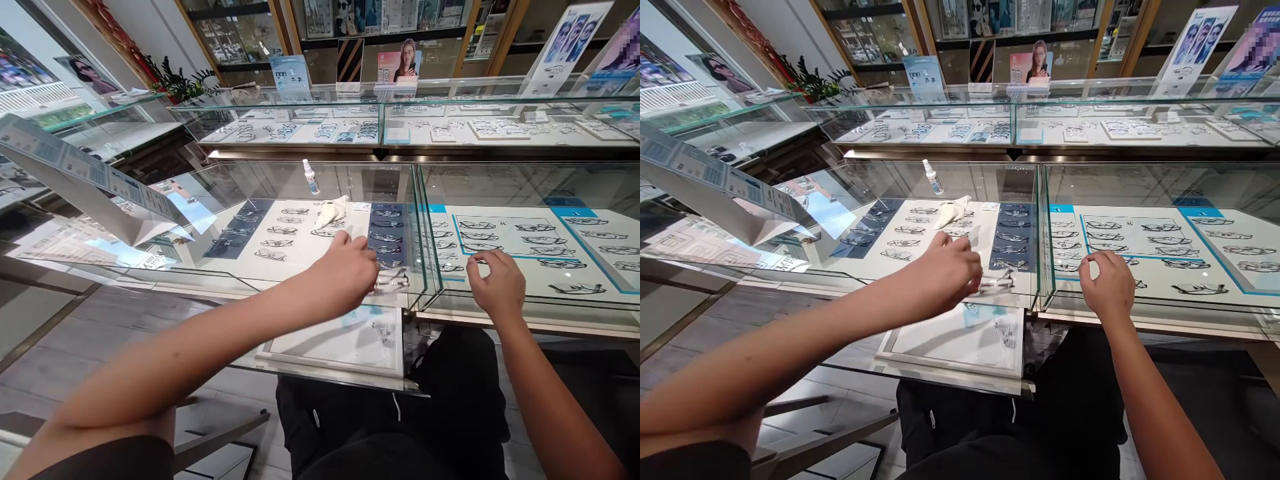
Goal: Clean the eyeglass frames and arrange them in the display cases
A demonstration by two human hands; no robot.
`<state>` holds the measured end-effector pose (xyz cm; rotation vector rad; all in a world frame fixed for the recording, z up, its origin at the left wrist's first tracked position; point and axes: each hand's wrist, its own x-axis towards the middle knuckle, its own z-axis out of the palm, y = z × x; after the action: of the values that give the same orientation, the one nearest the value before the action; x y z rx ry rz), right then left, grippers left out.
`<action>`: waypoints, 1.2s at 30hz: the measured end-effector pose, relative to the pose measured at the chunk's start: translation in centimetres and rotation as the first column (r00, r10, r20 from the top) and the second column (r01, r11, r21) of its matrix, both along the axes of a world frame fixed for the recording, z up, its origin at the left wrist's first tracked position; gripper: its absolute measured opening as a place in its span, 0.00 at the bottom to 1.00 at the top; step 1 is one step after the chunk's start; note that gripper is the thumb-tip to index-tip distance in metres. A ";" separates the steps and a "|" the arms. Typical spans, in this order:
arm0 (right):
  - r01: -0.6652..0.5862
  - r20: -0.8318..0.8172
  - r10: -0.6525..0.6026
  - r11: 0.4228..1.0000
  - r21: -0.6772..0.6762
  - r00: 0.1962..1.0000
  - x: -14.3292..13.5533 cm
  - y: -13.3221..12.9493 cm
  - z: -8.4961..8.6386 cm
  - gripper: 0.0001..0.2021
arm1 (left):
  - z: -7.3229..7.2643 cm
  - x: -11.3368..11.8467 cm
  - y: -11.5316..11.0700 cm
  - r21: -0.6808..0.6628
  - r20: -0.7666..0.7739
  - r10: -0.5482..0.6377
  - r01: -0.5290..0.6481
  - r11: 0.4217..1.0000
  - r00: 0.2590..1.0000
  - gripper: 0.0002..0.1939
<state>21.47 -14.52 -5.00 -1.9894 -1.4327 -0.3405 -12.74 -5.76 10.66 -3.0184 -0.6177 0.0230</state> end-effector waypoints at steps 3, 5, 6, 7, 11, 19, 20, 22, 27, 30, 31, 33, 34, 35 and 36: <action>0.003 0.000 -0.003 1.000 0.002 1.000 0.0 0.1 0.0 0.12 | -2.1 2.7 2.8 0.166 -0.067 0.039 -0.027 0.986 0.997 0.11; 0.002 0.000 -0.002 1.000 0.008 1.000 -0.1 0.1 0.0 0.11 | -3.8 4.0 4.3 0.204 -0.092 0.050 -0.030 0.979 0.995 0.10; 0.002 0.000 -0.002 1.000 0.011 1.000 -0.1 0.1 0.0 0.11 | -4.5 4.4 4.8 0.211 -0.094 0.052 -0.031 0.977 0.994 0.10; 0.002 -0.001 -0.002 1.000 0.011 1.000 -0.1 0.1 0.0 0.11 | -5.1 4.8 5.3 0.214 -0.090 0.053 -0.033 0.976 0.995 0.10; 0.003 -0.005 -0.003 1.000 0.010 1.000 -0.3 0.1 0.1 0.11 | -6.4 5.4 6.5 0.212 -0.048 0.059 -0.048 0.976 0.997 0.09; 0.005 -0.026 -0.005 1.000 0.017 1.000 -0.5 0.1 0.3 0.12 | -6.7 5.0 8.0 0.125 -0.003 0.059 -0.058 0.990 0.998 0.10; 0.007 -0.024 -0.006 1.000 0.017 1.000 -0.5 0.0 0.4 0.12 | -6.5 5.0 8.1 0.109 -0.007 0.074 -0.073 0.991 0.997 0.10; 0.009 -0.016 -0.008 1.000 0.015 1.000 -0.6 0.0 0.4 0.12 | -6.0 4.8 8.0 0.096 0.000 0.102 -0.101 0.990 0.995 0.12; 0.013 -0.004 -0.013 1.000 0.016 1.000 -0.5 -0.1 0.3 0.11 | -3.5 3.2 3.4 -0.007 0.150 0.037 -0.037 0.999 0.988 0.06; 0.014 -0.010 -0.014 1.000 0.022 1.000 -0.4 -0.2 0.2 0.11 | -4.1 0.9 -0.8 -0.312 0.151 -0.112 0.155 0.937 0.982 0.05; 0.015 -0.011 -0.015 1.000 0.023 1.000 -0.4 -0.2 0.2 0.11 | -5.1 0.0 -1.9 -0.408 0.140 -0.148 0.193 0.892 0.979 0.06; 0.022 -0.006 -0.021 0.999 0.023 1.000 -0.4 -0.2 0.2 0.11 | -7.9 -2.1 -3.2 -0.535 0.119 -0.173 0.210 0.818 0.978 0.07; 0.024 0.000 -0.024 0.999 0.021 1.000 -0.4 -0.2 0.2 0.10 | -9.7 -3.2 -3.2 -0.576 0.105 -0.178 0.206 0.791 0.978 0.08; 0.024 0.006 -0.024 1.000 0.018 1.000 -0.4 -0.2 0.3 0.10 | -11.6 -4.2 -2.7 -0.591 0.087 -0.172 0.190 0.784 0.981 0.08; 0.025 0.011 -0.026 1.000 0.015 1.000 -0.4 -0.2 0.3 0.10 | -13.4 -5.2 -1.8 -0.593 0.071 -0.165 0.174 0.786 0.984 0.10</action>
<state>21.04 -14.76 -4.71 -1.9987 -1.4090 -0.3728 -17.93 -7.60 -2.79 -3.6826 -0.3846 0.2321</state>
